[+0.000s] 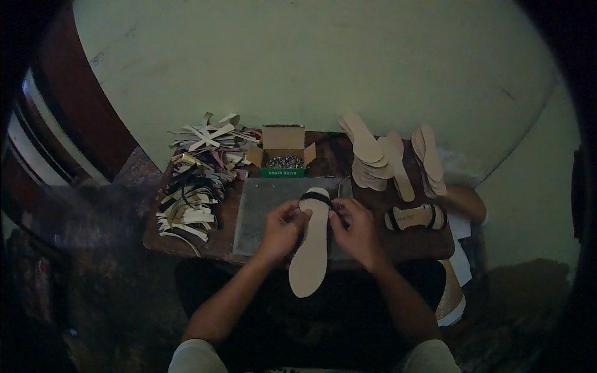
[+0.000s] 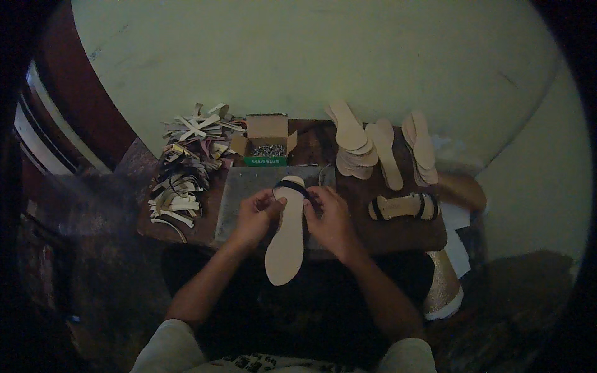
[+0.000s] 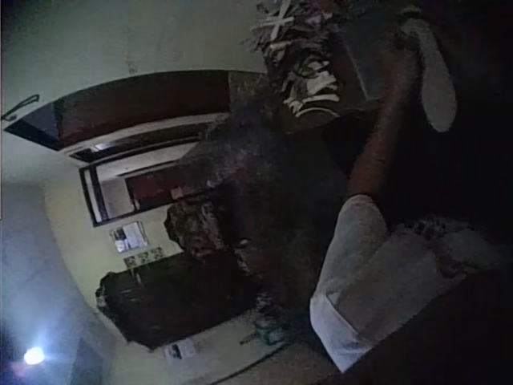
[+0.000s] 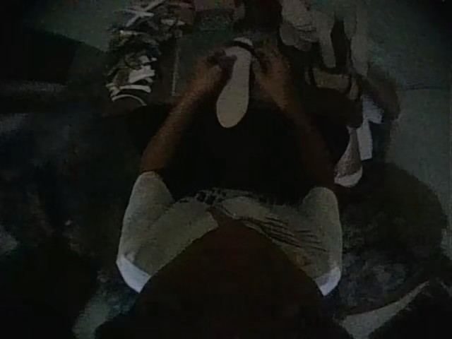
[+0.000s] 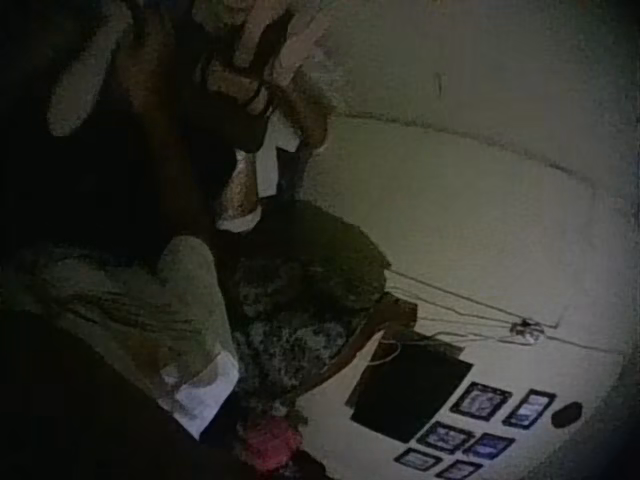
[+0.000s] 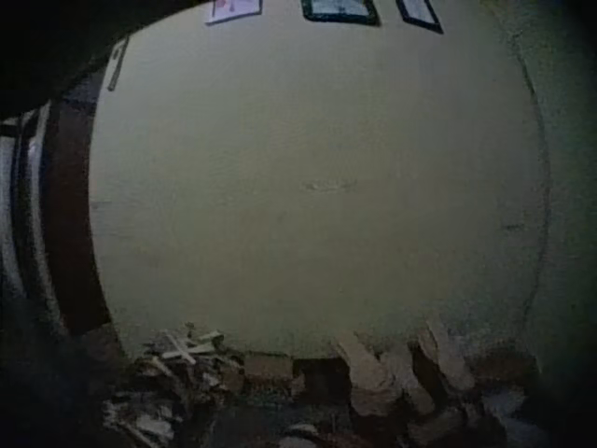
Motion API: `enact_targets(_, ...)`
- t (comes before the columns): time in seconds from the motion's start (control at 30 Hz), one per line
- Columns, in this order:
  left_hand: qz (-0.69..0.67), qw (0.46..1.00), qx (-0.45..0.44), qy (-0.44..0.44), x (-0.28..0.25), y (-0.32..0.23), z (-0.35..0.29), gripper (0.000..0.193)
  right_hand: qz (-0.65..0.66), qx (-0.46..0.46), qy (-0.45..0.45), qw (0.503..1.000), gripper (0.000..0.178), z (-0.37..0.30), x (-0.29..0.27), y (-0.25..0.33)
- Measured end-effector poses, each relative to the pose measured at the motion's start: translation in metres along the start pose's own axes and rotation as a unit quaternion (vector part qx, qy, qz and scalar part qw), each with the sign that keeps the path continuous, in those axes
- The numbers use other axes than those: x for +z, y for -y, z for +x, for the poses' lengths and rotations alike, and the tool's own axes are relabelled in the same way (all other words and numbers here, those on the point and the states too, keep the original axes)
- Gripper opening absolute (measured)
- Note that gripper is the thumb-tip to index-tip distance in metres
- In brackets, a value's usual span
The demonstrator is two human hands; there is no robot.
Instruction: The person assembles a sandal by attaching black straps to a beige sole using small metal fasteners. They pick up a sole, place a strap across it, and secure it with fasteners, repeating the process for multiple straps.
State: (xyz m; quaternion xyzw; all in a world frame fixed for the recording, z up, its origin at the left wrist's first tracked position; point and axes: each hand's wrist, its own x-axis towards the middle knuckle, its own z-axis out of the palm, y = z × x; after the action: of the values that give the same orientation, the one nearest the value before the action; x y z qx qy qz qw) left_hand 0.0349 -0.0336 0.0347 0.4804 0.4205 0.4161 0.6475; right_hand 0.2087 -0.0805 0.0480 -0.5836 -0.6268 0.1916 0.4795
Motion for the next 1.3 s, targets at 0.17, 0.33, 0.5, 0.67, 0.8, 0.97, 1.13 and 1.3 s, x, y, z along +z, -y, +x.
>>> enact_targets(0.17,-0.016,1.000,0.021,0.005,0.000,0.001,0.002,0.020,0.072,0.082,-0.002,0.994,0.026,-0.001,0.005,-0.005)
enact_targets(0.33,-0.013,1.000,0.004,0.006,0.001,-0.005,-0.001,0.019,0.163,0.084,-0.003,0.983,0.027,0.002,0.008,-0.015)
enact_targets(0.5,-0.011,1.000,0.024,0.001,-0.003,0.004,0.003,0.017,0.169,0.077,-0.006,0.983,0.027,0.001,0.009,-0.015)
enact_targets(0.67,0.011,0.998,0.058,-0.019,-0.002,0.012,0.007,0.018,0.081,0.102,-0.017,0.991,0.025,0.003,0.002,-0.002)
enact_targets(0.8,-0.015,0.999,0.032,-0.008,-0.001,0.009,0.007,0.018,0.154,0.065,-0.025,0.986,0.025,0.002,0.006,-0.018)
enact_targets(0.97,-0.056,0.998,0.008,0.034,-0.005,0.007,0.008,0.020,0.241,0.130,0.004,0.962,0.023,0.003,0.007,-0.013)
enact_targets(1.13,-0.014,0.999,0.040,0.014,0.005,-0.002,-0.001,0.018,0.286,0.144,0.008,0.947,0.027,0.004,0.004,-0.016)
enact_targets(1.3,-0.018,1.000,0.003,0.022,-0.006,0.010,0.004,0.019,0.261,0.161,0.038,0.951,0.029,0.001,0.007,-0.011)
